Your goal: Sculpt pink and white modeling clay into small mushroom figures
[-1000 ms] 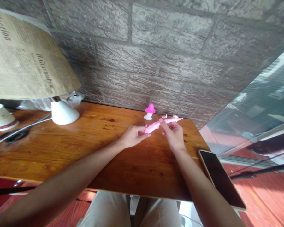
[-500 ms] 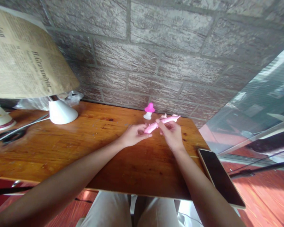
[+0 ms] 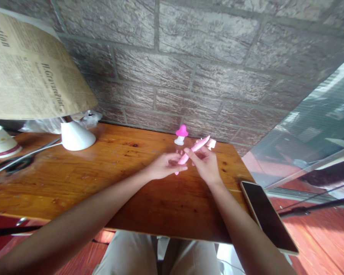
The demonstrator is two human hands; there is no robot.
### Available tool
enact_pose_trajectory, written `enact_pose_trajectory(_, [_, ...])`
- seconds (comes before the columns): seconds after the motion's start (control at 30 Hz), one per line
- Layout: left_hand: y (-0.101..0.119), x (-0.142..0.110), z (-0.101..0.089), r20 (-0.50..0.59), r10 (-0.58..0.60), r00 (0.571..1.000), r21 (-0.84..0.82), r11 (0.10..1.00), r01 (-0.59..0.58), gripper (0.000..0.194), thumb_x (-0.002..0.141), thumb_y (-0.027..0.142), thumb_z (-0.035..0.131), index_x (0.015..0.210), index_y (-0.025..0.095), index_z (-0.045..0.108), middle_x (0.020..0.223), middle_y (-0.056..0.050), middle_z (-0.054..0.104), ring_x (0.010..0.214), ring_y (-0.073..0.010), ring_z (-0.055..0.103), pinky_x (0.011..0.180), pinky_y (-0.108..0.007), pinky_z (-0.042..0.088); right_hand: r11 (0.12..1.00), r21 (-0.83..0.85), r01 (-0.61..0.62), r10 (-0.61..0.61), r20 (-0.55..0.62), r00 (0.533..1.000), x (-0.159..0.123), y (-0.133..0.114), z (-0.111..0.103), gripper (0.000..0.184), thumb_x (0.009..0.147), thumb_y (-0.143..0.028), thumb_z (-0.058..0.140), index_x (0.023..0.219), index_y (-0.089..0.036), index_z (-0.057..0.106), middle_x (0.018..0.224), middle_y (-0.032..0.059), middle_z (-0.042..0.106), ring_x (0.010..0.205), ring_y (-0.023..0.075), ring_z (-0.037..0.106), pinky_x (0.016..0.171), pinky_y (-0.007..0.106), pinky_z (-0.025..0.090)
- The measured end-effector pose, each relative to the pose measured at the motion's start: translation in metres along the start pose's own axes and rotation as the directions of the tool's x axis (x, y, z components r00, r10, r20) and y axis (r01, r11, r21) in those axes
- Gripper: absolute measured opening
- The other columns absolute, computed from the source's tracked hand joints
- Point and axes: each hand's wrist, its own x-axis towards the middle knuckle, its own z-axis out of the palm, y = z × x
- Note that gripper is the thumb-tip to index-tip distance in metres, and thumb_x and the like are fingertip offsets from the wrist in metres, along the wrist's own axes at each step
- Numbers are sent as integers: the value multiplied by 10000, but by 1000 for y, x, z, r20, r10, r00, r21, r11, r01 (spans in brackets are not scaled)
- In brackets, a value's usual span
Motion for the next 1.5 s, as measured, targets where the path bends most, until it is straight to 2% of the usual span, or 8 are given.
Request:
enact_pose_trajectory(0.17, [1, 1, -1, 61, -33, 998, -47, 998, 36, 353, 816, 430, 728, 984, 119, 715, 781, -39, 692, 660, -124, 606, 667, -252, 503, 997, -80, 0, 2, 28, 1000, -1, -2, 0, 371, 719, -539, 785, 704, -193, 655, 607, -22, 599, 495, 99, 456, 482, 251, 367])
enact_pose_trajectory(0.37, [1, 0, -4, 103, -62, 993, -85, 994, 71, 429, 803, 462, 741, 1052, 113, 714, 866, -84, 740, 717, -155, 662, 716, -286, 530, 996, 83, -28, 20, 96, 995, -1, -11, 3, 373, 713, -553, 778, 738, -205, 647, 626, -14, 640, 503, 113, 518, 489, 256, 423])
enact_pose_trajectory(0.53, [6, 0, -4, 141, -111, 984, -213, 967, 140, 506, 808, 515, 725, 1131, 127, 709, 987, -138, 761, 865, -217, 721, 785, -320, 556, 992, 99, -76, 64, 123, 990, -2, -14, 3, 396, 665, -557, 810, 685, -198, 643, 579, -17, 630, 480, 108, 508, 482, 254, 435])
enact_pose_trajectory(0.67, [9, 0, -6, 134, -141, 981, -242, 955, 171, 493, 798, 505, 742, 1108, 122, 728, 1070, -162, 753, 905, -240, 729, 806, -332, 563, 991, 106, -86, 73, 125, 990, -1, -14, 3, 411, 667, -567, 803, 643, -199, 620, 561, -23, 606, 479, 99, 481, 489, 251, 427])
enact_pose_trajectory(0.83, [10, -1, -9, 92, -140, 986, -211, 965, 157, 452, 803, 483, 743, 1081, 126, 743, 1074, -147, 758, 913, -231, 728, 833, -318, 549, 984, 149, -100, 74, 172, 982, -1, -10, 3, 370, 695, -534, 800, 681, -196, 651, 572, -31, 603, 478, 88, 464, 487, 241, 399])
enact_pose_trajectory(1.07, [11, -1, -6, 98, -159, 982, -232, 956, 178, 474, 826, 507, 711, 1122, 137, 732, 1093, -151, 750, 941, -230, 715, 766, -290, 546, 983, 149, -109, 82, 179, 980, -2, -10, 3, 371, 692, -536, 801, 669, -191, 668, 575, -27, 614, 486, 90, 479, 498, 242, 414])
enact_pose_trajectory(1.33, [13, 0, -8, 92, -74, 993, -150, 985, 87, 430, 846, 515, 685, 973, 112, 763, 924, -119, 774, 889, -219, 714, 802, -296, 533, 976, 157, -150, 109, 247, 963, -2, -9, 6, 368, 677, -496, 829, 800, -160, 741, 653, 2, 669, 480, 82, 506, 466, 236, 415])
enact_pose_trajectory(1.5, [8, 0, -8, 97, -123, 988, -172, 975, 138, 441, 846, 517, 686, 1017, 116, 753, 867, -108, 767, 833, -204, 711, 763, -288, 533, 977, 151, -150, 108, 257, 961, -1, -4, 4, 374, 671, -488, 837, 831, -160, 752, 681, 9, 675, 491, 76, 493, 459, 229, 398])
